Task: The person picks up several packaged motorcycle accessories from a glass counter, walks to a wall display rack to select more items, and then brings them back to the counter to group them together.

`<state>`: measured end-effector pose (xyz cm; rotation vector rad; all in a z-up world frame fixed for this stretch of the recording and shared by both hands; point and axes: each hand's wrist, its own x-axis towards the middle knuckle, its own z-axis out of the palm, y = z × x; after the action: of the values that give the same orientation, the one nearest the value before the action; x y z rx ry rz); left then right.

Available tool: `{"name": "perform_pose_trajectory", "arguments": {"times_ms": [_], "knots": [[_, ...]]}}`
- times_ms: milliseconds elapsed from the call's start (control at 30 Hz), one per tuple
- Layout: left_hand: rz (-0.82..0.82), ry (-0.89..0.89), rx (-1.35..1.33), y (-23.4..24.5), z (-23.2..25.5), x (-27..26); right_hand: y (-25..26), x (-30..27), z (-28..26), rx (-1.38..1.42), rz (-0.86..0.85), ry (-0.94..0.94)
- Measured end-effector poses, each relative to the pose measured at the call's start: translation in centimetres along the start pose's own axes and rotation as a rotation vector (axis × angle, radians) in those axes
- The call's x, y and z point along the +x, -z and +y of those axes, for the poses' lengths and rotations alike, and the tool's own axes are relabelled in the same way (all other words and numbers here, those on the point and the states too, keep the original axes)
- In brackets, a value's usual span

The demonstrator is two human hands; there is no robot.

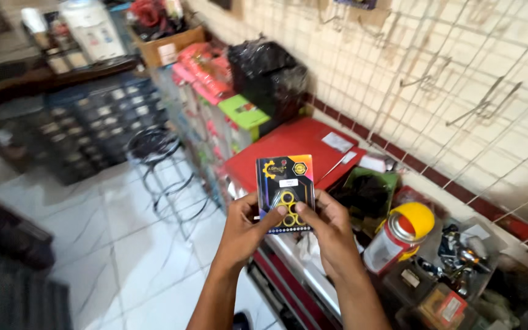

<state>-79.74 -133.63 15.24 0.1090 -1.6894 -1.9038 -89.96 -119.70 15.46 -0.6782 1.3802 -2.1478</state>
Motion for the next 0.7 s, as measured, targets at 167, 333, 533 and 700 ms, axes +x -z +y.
{"name": "perform_pose_trajectory", "arguments": {"times_ms": [167,333,533,700], "knots": [[0.211,0.110,-0.123,-1.3,-1.3,-7.5,0.4,-3.4,2.9,0.006,-0.164,-0.090],[0.420,0.142,-0.048,-0.2,-1.1,-14.5,-2.0,-7.2,4.4,0.040,-0.351,-0.127],[0.564,-0.002,0.029,1.1,0.9,-22.4,-5.8,-12.3,5.5,0.079,-0.539,-0.275],[0.790,-0.047,-0.022,-0.5,3.2,-30.5,-8.9,-18.1,6.6,0.113,-0.749,-0.328]]}}
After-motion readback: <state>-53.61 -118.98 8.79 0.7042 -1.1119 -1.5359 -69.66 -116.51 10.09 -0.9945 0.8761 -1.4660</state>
